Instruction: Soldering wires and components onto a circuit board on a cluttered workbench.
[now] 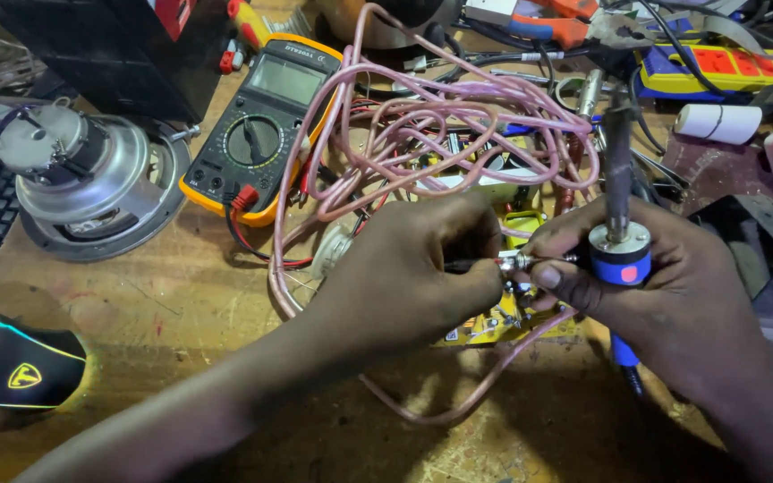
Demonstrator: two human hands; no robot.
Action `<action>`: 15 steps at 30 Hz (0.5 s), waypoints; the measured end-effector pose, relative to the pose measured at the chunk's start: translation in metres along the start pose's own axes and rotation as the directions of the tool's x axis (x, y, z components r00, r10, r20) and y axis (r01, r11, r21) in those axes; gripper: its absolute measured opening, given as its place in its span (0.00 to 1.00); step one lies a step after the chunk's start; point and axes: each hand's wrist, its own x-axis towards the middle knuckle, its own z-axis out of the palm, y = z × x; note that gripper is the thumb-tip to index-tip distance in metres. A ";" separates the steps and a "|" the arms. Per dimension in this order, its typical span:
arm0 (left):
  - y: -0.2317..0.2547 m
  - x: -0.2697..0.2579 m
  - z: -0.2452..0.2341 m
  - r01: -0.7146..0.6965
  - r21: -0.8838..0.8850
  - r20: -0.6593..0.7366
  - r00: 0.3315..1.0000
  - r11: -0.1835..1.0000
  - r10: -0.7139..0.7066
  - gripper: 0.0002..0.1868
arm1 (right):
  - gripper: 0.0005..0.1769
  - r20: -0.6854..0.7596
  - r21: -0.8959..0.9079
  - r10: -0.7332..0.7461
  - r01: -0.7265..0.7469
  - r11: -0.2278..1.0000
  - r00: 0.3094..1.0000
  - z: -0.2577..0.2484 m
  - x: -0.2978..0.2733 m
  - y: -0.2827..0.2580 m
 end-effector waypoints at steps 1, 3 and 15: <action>-0.001 0.001 0.000 -0.001 0.001 -0.002 1.000 1.000 0.001 0.02 | 0.10 0.001 0.000 -0.003 0.003 1.000 1.000 0.001 0.000 -0.004; -0.003 0.002 -0.002 -0.191 0.177 -0.068 0.976 0.966 0.205 0.03 | 0.16 -0.075 -0.058 0.101 -0.105 0.993 0.992 0.003 0.001 -0.013; -0.009 0.013 -0.021 -0.030 0.104 -0.178 0.983 0.994 0.049 0.04 | 0.30 -0.030 0.006 0.007 -0.007 1.000 1.000 -0.038 -0.057 0.032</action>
